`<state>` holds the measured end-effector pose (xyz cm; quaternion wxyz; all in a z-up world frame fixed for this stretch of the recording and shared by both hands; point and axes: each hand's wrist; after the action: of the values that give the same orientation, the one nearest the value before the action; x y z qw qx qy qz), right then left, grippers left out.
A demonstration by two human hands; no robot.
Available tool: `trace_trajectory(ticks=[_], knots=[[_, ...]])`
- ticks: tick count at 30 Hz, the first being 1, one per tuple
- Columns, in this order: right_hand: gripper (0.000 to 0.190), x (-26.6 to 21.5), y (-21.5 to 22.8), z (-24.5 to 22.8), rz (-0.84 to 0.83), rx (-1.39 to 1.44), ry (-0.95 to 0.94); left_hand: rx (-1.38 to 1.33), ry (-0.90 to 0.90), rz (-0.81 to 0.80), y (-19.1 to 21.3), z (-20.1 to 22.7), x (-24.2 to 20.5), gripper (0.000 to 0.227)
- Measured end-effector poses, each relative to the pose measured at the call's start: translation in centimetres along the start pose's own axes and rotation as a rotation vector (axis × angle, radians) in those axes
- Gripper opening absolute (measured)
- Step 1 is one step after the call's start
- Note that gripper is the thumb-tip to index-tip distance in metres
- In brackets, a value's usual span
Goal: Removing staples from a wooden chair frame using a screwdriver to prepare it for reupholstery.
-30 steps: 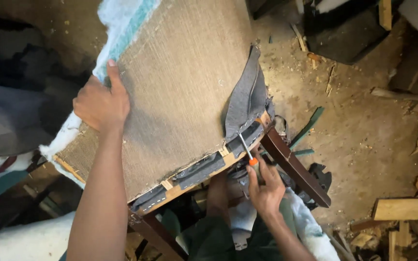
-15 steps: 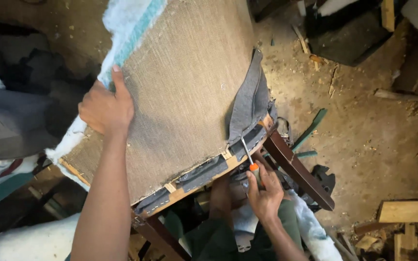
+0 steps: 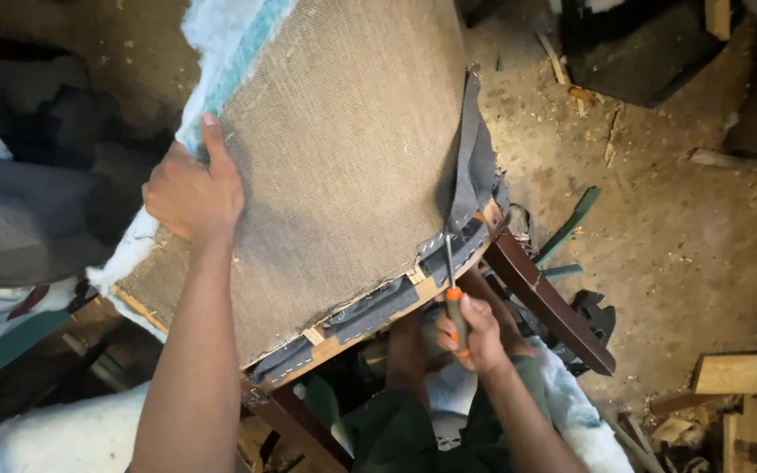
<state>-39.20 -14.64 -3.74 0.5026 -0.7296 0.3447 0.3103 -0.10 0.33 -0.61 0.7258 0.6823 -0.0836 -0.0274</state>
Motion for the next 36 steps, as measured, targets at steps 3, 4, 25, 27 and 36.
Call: trace_trajectory(ticks=[3, 4, 25, 27, 36], knots=[[0.049, 1.1, 2.5, 0.6, -0.162, 0.199, -0.129, -0.010, 0.007, -0.083, 0.5, 0.0, 0.0, 0.073], [0.049, 1.6, 3.3, 1.3, -0.159, 0.201, -0.137, -0.004, 0.010, -0.087, 0.6, -0.1, -0.2, 0.073], [0.039, -7.4, 2.8, -13.6, 0.636, -0.935, 0.422, -0.379, -0.148, -0.315, 8.1, 15.0, -9.2, 0.029], [0.042, -7.4, 3.5, -14.8, 0.752, -1.381, 0.116, -0.306, -0.431, -0.641, 9.3, 20.0, -11.5, 0.054], [0.066, -5.1, 9.0, -14.8, 0.756, -1.531, 0.011, -0.821, -0.010, -0.424, 6.1, 24.7, -10.5, 0.028]])
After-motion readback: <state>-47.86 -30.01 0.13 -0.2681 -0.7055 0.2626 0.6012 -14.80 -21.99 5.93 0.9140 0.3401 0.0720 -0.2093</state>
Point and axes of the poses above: each hand's wrist, its own x-axis towards the middle knuckle, its own y-axis out of the back of the hand, z = x × y, and after that the axes turned 3 degrees about -y, right-handed
